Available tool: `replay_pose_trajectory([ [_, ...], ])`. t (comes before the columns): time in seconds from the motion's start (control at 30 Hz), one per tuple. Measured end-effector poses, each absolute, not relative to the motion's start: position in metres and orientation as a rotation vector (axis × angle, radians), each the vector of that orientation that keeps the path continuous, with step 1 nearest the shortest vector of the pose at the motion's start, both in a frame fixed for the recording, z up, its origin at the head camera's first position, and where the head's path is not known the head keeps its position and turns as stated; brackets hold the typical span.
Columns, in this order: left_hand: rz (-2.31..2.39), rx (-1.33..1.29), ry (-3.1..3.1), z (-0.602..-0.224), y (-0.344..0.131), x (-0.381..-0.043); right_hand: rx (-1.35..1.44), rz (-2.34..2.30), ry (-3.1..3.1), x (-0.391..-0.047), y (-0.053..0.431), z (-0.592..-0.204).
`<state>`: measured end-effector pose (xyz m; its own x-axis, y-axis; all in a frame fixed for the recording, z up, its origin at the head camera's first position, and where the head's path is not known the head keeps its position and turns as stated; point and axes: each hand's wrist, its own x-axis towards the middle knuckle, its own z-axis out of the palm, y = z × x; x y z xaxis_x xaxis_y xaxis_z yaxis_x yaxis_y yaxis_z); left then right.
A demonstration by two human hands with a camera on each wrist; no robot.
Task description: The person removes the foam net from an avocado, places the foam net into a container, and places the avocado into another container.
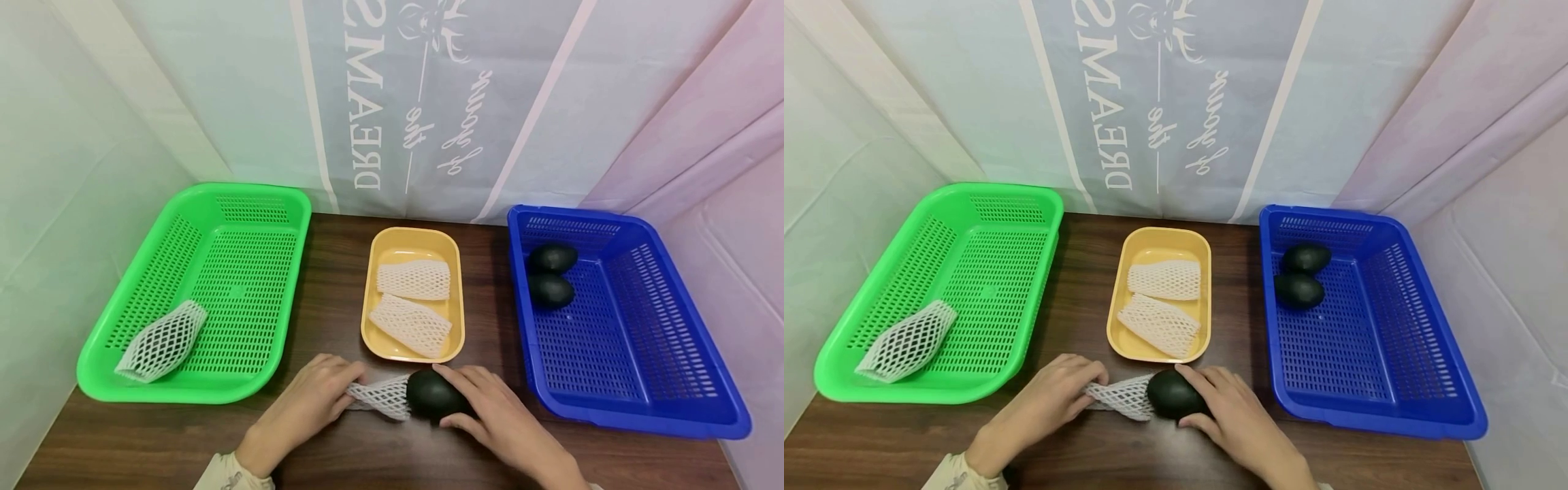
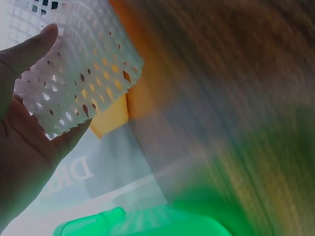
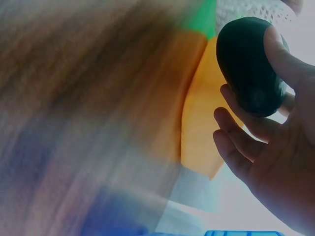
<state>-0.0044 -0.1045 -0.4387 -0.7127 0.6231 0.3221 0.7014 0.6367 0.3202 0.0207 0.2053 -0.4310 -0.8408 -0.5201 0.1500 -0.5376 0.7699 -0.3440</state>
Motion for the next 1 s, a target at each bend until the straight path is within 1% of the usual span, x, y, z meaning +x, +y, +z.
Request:
replay_pose_trajectory([
  [0.37, -0.632, -1.006, -2.673, -0.425, -0.116, -0.005, 0.737, 0.589, -2.921, 0.023, 0.218, -0.408],
  [0.6, -0.665, -0.995, -2.634, -0.415, -0.119, -0.005, 0.718, 0.642, -2.897, 0.019, 0.226, -0.391],
  [1.0, -0.696, -0.963, -2.529, -0.407, -0.128, -0.012, 0.488, 0.686, -2.883, 0.008, 0.266, -0.355],
])
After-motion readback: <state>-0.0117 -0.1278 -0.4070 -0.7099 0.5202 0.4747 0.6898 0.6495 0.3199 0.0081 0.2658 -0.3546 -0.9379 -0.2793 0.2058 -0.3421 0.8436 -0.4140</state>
